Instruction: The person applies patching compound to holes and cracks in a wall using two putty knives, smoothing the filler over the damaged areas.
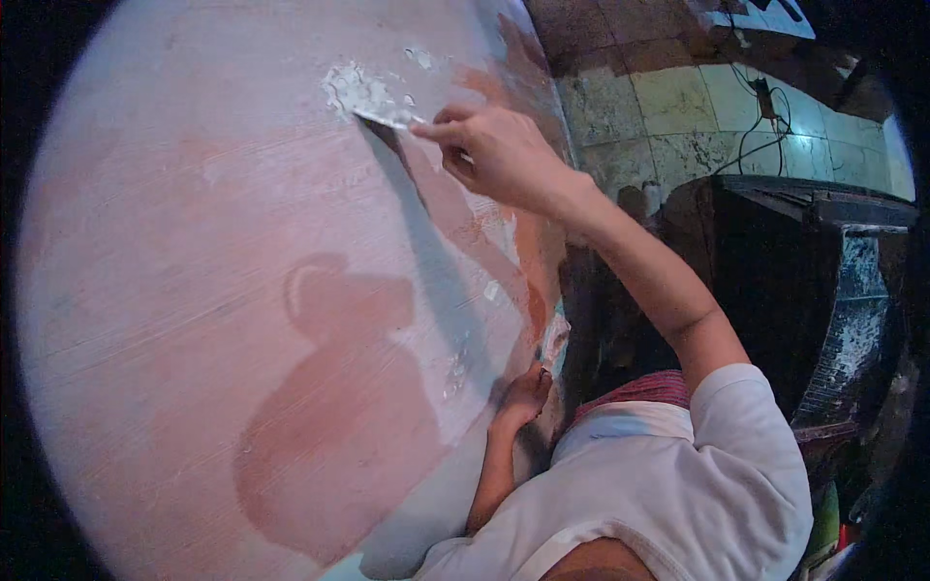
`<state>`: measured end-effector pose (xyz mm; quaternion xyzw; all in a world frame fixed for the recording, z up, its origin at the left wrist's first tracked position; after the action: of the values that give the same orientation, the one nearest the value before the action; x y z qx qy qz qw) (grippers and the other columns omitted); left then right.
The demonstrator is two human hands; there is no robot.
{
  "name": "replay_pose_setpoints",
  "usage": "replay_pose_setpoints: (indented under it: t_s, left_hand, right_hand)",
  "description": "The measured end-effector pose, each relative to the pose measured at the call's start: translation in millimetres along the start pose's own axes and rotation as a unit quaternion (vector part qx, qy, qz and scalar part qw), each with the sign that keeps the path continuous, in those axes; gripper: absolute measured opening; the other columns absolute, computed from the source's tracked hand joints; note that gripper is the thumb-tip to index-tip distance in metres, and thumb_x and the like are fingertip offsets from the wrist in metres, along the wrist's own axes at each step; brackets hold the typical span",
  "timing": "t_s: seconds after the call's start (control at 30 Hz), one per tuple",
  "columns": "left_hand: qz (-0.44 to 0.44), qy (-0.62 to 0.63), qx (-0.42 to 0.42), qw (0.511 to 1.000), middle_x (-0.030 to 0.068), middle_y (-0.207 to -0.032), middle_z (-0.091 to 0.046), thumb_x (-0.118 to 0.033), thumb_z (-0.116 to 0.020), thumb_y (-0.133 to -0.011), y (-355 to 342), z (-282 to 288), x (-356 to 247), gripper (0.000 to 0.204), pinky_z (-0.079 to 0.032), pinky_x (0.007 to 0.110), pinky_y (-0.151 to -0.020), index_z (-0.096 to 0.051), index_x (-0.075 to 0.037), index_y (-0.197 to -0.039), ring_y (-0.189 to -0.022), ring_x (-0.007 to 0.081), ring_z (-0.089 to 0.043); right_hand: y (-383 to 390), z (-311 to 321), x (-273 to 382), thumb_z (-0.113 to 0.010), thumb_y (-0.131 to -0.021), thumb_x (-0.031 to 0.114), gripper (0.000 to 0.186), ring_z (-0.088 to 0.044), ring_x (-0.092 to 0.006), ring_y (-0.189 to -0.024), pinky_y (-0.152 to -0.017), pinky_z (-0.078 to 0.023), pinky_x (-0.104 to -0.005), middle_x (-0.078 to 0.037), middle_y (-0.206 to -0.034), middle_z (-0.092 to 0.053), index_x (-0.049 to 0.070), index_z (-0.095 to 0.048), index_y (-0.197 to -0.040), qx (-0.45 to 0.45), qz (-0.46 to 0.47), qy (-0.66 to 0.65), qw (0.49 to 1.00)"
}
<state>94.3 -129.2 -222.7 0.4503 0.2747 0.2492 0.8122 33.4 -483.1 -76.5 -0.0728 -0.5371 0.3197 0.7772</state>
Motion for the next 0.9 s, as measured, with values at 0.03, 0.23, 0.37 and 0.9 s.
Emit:
replay_pose_setpoints:
  t_s: [0.03,0.23,0.37,0.9]
  left_hand:
    - [0.014,0.019,0.009,1.000,0.0251,-0.073,-0.060,-0.029,-0.040,-0.097,3,3,-4,0.028,-0.046,0.050,-0.065,-0.045,-0.001,-0.100,-0.066,0.0399,-0.062]
    - [-0.006,-0.002,0.000,1.000,0.0243,-0.072,-0.060,-0.029,-0.040,-0.097,0,-2,5,0.030,-0.046,0.049,-0.066,-0.045,-0.001,-0.103,-0.065,0.0382,-0.063]
    - [-0.032,-0.016,-0.006,0.999,0.0280,-0.076,-0.060,-0.029,-0.039,-0.097,-9,-12,16,0.032,-0.045,0.052,-0.071,-0.046,0.001,-0.104,-0.074,0.0432,-0.062]
    - [0.016,-0.005,0.027,0.999,0.0321,-0.085,-0.060,-0.028,-0.040,-0.096,-5,-9,16,0.030,-0.043,0.055,-0.075,-0.044,0.000,-0.103,-0.085,0.0472,-0.060]
  right_hand:
    - [7,0,4,-0.059,-0.079,0.006,0.036,-0.064,-0.0285,-0.078,-0.068,-0.051,-0.0400,-0.007,-0.098,-0.065,0.013,-0.067,-0.113,0.006,-0.009,-0.006,1.000]
    - [12,18,-4,-0.057,-0.077,0.009,0.033,-0.064,-0.0343,-0.082,-0.070,-0.051,-0.0439,-0.013,-0.093,-0.065,0.013,-0.069,-0.108,-0.008,-0.013,-0.055,0.998]
    - [-18,16,-33,-0.058,-0.079,0.010,0.033,-0.064,-0.0317,-0.081,-0.071,-0.051,-0.0410,-0.010,-0.094,-0.065,0.013,-0.068,-0.110,-0.047,-0.022,-0.001,0.999]
    - [-5,24,-24,-0.057,-0.081,0.006,0.034,-0.063,-0.0305,-0.080,-0.073,-0.050,-0.0386,-0.012,-0.094,-0.064,0.010,-0.066,-0.113,0.018,-0.001,-0.033,0.999]
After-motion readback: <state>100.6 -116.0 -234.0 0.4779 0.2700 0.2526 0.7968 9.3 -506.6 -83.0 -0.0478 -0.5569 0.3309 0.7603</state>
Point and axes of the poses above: each hand's wrist, its own y-axis away from the middle knuckle, its own z-axis out of the back of the hand, x = y × z, the point moved 8 cm from there along -y, towards the middle knuckle
